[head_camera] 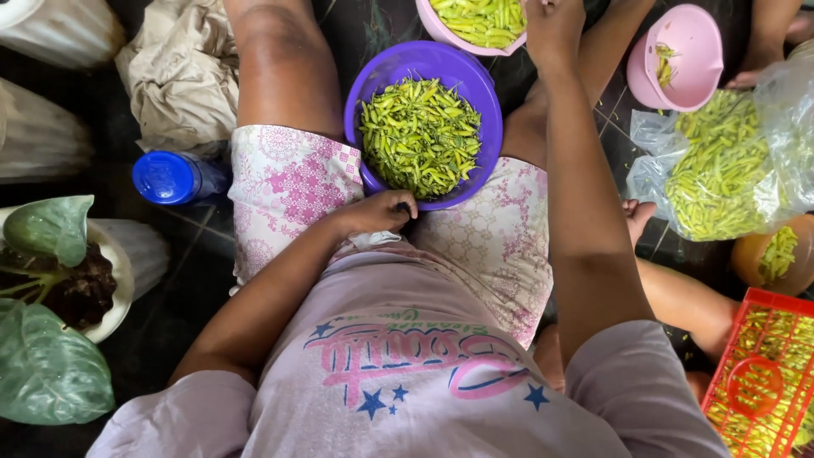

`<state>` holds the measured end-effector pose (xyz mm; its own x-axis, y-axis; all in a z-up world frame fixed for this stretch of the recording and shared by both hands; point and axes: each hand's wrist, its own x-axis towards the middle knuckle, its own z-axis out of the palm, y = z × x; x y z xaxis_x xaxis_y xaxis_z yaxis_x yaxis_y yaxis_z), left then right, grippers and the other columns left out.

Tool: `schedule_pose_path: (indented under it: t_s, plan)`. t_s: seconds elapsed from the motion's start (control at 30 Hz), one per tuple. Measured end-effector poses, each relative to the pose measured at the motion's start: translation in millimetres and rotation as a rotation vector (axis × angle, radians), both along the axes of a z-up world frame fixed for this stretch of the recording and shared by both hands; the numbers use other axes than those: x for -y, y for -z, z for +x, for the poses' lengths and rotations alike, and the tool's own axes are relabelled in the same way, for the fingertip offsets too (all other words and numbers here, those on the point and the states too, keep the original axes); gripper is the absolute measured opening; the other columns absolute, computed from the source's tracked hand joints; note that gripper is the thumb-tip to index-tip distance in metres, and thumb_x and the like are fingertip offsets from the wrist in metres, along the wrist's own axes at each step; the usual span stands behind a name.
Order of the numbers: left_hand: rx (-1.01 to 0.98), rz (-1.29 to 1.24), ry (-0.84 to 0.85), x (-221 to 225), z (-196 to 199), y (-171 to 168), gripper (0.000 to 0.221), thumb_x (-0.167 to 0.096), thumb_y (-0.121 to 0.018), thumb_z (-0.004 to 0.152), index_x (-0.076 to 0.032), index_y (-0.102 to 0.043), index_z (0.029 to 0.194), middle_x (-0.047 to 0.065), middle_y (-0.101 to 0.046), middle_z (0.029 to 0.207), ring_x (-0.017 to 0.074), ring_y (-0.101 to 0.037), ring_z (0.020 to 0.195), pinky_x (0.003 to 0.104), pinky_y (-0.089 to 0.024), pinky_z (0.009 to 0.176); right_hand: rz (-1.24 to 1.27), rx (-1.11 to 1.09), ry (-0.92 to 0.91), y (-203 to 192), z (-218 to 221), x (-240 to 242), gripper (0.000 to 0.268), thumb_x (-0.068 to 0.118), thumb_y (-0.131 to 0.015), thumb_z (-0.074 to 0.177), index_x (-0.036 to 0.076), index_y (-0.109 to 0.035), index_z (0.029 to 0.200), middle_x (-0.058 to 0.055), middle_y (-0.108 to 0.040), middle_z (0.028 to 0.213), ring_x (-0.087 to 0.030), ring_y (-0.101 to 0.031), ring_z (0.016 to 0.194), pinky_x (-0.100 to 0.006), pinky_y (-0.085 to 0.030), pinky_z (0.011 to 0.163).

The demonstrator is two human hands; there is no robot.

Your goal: Picking the stems off small green chilies by hand and collecting them in a bowl.

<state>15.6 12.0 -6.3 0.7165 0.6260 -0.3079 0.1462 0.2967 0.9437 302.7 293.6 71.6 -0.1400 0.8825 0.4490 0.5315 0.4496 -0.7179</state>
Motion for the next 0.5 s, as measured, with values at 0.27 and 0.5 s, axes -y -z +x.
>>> schedule_pose_path:
  t_s: [0.27, 0.5]
  plan:
    - [-0.053, 0.049, 0.024, 2, 0, 0, 0.019, -0.008, -0.053, 0.093, -0.008, -0.068, 0.103, 0.002, -0.064, 0.082, 0.0122, -0.052, 0.067, 0.026, -0.044, 0.061, -0.574, 0.532, -0.222, -28, -45, 129, 0.025, -0.004, -0.061, 0.091, 0.01, -0.074, 0.107, -0.004, -0.075, 0.093, -0.014, -0.068, 0.082, -0.028, -0.056, 0.075]
    - [0.093, 0.062, -0.009, 5, 0, 11, 0.018, -0.008, -0.053, 0.092, -0.009, -0.07, 0.097, 0.002, -0.06, 0.058, 0.0119, -0.053, 0.051, 0.027, -0.044, 0.056, -0.641, 1.025, -0.046, 46, -26, 161, 0.039, 0.021, -0.069, 0.094, 0.02, -0.063, 0.132, -0.02, -0.077, 0.106, -0.043, -0.073, 0.101, -0.057, -0.06, 0.084]
